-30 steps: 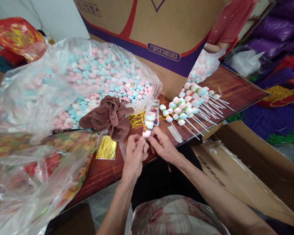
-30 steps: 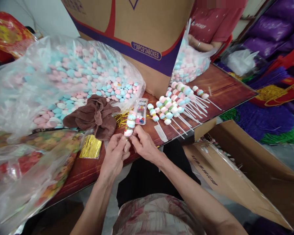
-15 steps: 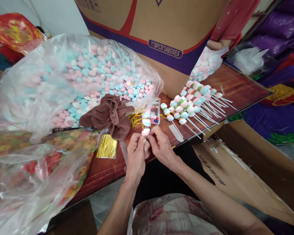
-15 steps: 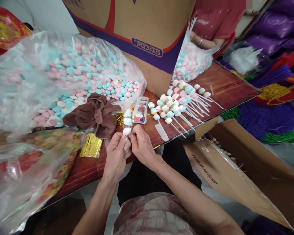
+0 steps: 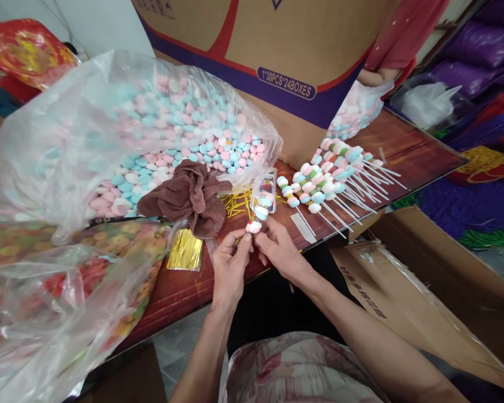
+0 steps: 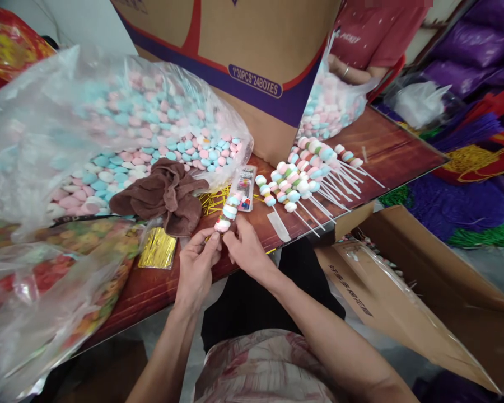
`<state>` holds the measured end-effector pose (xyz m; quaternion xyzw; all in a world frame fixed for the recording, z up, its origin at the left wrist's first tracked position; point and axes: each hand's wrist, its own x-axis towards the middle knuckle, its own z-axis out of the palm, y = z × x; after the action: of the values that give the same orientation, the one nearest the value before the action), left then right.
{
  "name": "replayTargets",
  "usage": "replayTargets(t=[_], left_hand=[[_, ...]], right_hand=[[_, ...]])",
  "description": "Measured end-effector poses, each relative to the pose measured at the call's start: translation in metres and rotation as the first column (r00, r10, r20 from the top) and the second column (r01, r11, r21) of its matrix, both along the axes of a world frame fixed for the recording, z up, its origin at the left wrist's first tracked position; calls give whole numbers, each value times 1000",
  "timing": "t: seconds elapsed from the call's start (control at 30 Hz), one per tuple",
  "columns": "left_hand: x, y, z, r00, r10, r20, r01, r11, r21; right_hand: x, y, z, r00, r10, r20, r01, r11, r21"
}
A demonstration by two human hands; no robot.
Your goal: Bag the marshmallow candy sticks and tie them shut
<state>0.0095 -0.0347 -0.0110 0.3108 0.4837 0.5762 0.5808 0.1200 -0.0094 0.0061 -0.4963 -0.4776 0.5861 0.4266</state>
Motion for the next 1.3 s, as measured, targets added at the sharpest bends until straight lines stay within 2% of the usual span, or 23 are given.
replayTargets(t=[0.07, 0.13, 0.2, 0.23, 0.27, 0.33, 0.4, 0.53, 0.63, 0.7, 0.77, 0.87, 0.93, 1.0, 1.1, 1.17, 1.23, 1.3], left_hand=[[0, 2, 1, 998, -19, 61, 21, 999, -34], [0, 4, 4, 992, -17, 124, 26, 997, -72], [0, 6, 8, 982, -12, 189, 35, 992, -121], [0, 7, 10, 974, -11, 224, 45, 988, -147], [0, 8, 12, 965, -13, 261, 59, 984, -171], [-1, 9, 16, 941, -16, 339, 95, 972, -216], [-1, 9, 20, 914, -16, 406, 131, 958, -256], [1, 7, 27, 876, -12, 482, 170, 943, -286], [6, 4, 29, 866, -16, 499, 177, 944, -278], [11, 2, 29, 869, -11, 496, 160, 952, -261], [16, 2, 27, 876, -5, 482, 142, 959, -247], [20, 4, 22, 872, -63, 485, 198, 952, -233], [19, 6, 22, 857, -130, 499, 250, 951, -180], [16, 7, 26, 883, -177, 435, 237, 968, -87], [12, 2, 34, 979, -179, 101, 174, 983, 57], [14, -2, 37, 980, -177, -91, 184, 979, 82], [18, -3, 37, 975, -192, -114, 197, 980, 33], [23, -2, 36, 974, -222, -55, 221, 975, -21]], right_hand=[[3, 2, 0, 982, 46, -182, -79, 980, -180], [6, 1, -1, 969, 60, -241, -115, 969, -220], [9, -3, -4, 989, 48, -141, -61, 994, -88], [11, -6, -6, 999, 15, -42, -14, 999, 43], [12, -9, -9, 997, -31, 68, 17, 979, 202], [16, -13, -14, 957, -136, 258, -9, 869, 494], [20, -13, -18, 898, -219, 382, -102, 740, 665], [28, -8, -23, 801, -333, 498, -252, 567, 784], [31, -4, -20, 769, -358, 529, -322, 498, 805], [30, -4, -17, 761, -360, 540, -325, 509, 797], [27, -5, -13, 770, -361, 526, -271, 562, 782], [23, -9, -5, 842, -318, 436, -90, 715, 693], [23, -12, 2, 922, -225, 314, 23, 843, 537], [25, -14, 11, 974, -138, 182, 63, 928, 367], [32, -15, 26, 994, -95, 61, 76, 963, 258], [35, -15, 34, 994, -108, 34, 95, 961, 259], [38, -17, 39, 986, -150, 65, 124, 945, 303], [42, -21, 42, 972, -198, 127, 139, 920, 367]])
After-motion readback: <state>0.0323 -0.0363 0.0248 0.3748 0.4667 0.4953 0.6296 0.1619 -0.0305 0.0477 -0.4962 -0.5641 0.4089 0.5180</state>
